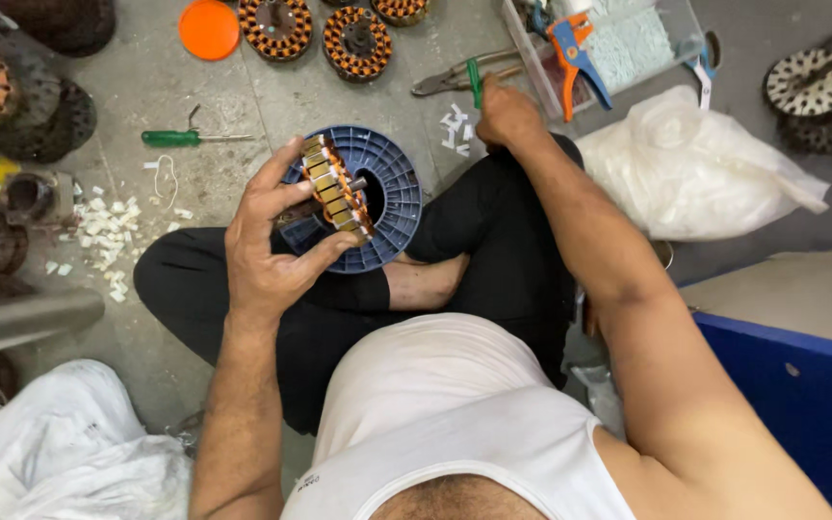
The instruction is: The person inserts small white plastic spacers into the slots of a copper-wound motor stator using a green-handled screwdriver. They repeatedly pick up spacers, place them into the slots, and press them down to secure them.
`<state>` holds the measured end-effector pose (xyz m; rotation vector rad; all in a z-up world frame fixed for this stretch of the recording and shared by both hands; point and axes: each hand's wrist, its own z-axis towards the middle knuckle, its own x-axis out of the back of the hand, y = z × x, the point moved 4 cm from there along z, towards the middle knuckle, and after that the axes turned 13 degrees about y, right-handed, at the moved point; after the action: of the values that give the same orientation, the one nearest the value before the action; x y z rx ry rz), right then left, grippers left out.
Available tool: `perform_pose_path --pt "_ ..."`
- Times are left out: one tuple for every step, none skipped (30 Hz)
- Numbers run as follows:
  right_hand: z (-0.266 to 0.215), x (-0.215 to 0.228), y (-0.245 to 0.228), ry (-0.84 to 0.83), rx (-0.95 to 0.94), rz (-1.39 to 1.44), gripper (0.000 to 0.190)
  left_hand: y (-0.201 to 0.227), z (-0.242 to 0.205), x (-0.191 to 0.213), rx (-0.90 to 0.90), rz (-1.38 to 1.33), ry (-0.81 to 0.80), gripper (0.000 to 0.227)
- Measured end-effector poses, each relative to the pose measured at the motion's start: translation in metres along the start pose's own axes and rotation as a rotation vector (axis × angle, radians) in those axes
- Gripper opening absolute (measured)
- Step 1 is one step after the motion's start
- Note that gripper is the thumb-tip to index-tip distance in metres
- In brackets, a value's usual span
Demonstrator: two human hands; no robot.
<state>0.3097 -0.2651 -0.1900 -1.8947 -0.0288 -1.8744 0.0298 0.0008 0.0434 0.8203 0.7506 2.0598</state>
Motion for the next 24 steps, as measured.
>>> perform_pose_path --pt "0.006 -0.018 0.015 -0.004 0.016 -0.105 0.059 0.000 0.000 0.001 0.007 0.006 0.002 0.067" --pt "0.016 -0.033 0.027 -0.027 -0.013 -0.122 0.064 0.000 0.000 0.002 0.019 0.009 -0.002 0.068" --pt "0.024 -0.046 0.035 -0.050 -0.042 -0.140 0.070 0.000 -0.001 0.003 0.030 0.012 -0.005 0.068" --pt "0.028 -0.055 0.037 -0.072 -0.066 -0.155 0.076 0.000 -0.002 0.004 0.040 0.020 -0.006 0.069" --pt "0.027 -0.060 0.038 -0.022 -0.076 -0.173 0.070 0.000 -0.003 0.006 0.055 0.013 -0.002 0.069" --pt "0.026 -0.063 0.036 0.033 -0.088 -0.188 0.064 -0.001 -0.003 0.008 0.065 0.007 0.000 0.069" --pt "0.027 -0.063 0.031 0.088 -0.101 -0.204 0.059 -0.001 -0.004 0.009 0.075 0.001 0.002 0.069" --pt "0.026 -0.064 0.023 0.060 -0.040 -0.220 0.050 -0.001 -0.004 0.010 0.082 0.011 -0.001 0.069" --pt "0.022 -0.061 0.015 0.033 0.021 -0.237 0.042 -0.001 -0.005 0.010 0.089 0.020 -0.003 0.070" --pt "0.017 -0.056 0.012 0.003 0.081 -0.259 0.035 -0.001 -0.007 0.010 0.099 0.025 -0.005 0.070" --pt "0.013 -0.055 0.006 -0.052 0.095 -0.243 0.038 -0.002 -0.008 0.010 0.102 0.030 -0.010 0.070" --pt "0.013 -0.055 -0.001 -0.108 0.109 -0.230 0.041 -0.002 -0.009 0.009 0.104 0.033 -0.012 0.069" --pt "0.012 -0.057 -0.007 -0.164 0.123 -0.217 0.045 -0.003 -0.009 0.008 0.106 0.037 -0.015 0.069" --pt "0.011 -0.058 -0.009 -0.201 0.154 -0.233 0.046 -0.004 -0.010 0.007 0.102 0.035 -0.016 0.069" --pt "0.010 -0.063 -0.011 -0.239 0.185 -0.248 0.047 -0.004 -0.010 0.007 0.098 0.034 -0.017 0.069" --pt "0.010 -0.068 -0.011 -0.275 0.215 -0.264 0.049 -0.004 -0.010 0.006 0.093 0.031 -0.018 0.069" --pt "0.011 -0.074 -0.011 -0.244 0.239 -0.253 0.037 -0.005 -0.010 0.005 0.119 0.001 -0.004 0.069" --pt "0.013 -0.080 -0.011 -0.212 0.263 -0.243 0.027 -0.006 -0.011 0.005 0.145 -0.031 0.010 0.069" --pt "0.015 -0.084 -0.008 -0.180 0.286 -0.234 0.021 -0.006 -0.012 0.005 0.172 -0.063 0.024 0.068" --pt "0.016 -0.089 -0.005 -0.181 0.293 -0.232 0.020 -0.006 -0.013 0.005 0.170 -0.060 0.028 0.068" --pt "0.017 -0.094 -0.004 -0.182 0.301 -0.230 0.020 -0.007 -0.014 0.005 0.167 -0.056 0.032 0.067" --pt "0.019 -0.095 -0.006 -0.180 0.310 -0.229 0.019 -0.007 -0.015 0.006 0.164 -0.052 0.037 0.067" --pt "0.019 -0.096 -0.007 -0.173 0.312 -0.231 0.020 -0.007 -0.016 0.008 0.175 -0.043 0.039 0.067" --pt "0.019 -0.095 -0.006 -0.166 0.313 -0.234 0.021 -0.007 -0.017 0.008 0.186 -0.035 0.042 0.067"
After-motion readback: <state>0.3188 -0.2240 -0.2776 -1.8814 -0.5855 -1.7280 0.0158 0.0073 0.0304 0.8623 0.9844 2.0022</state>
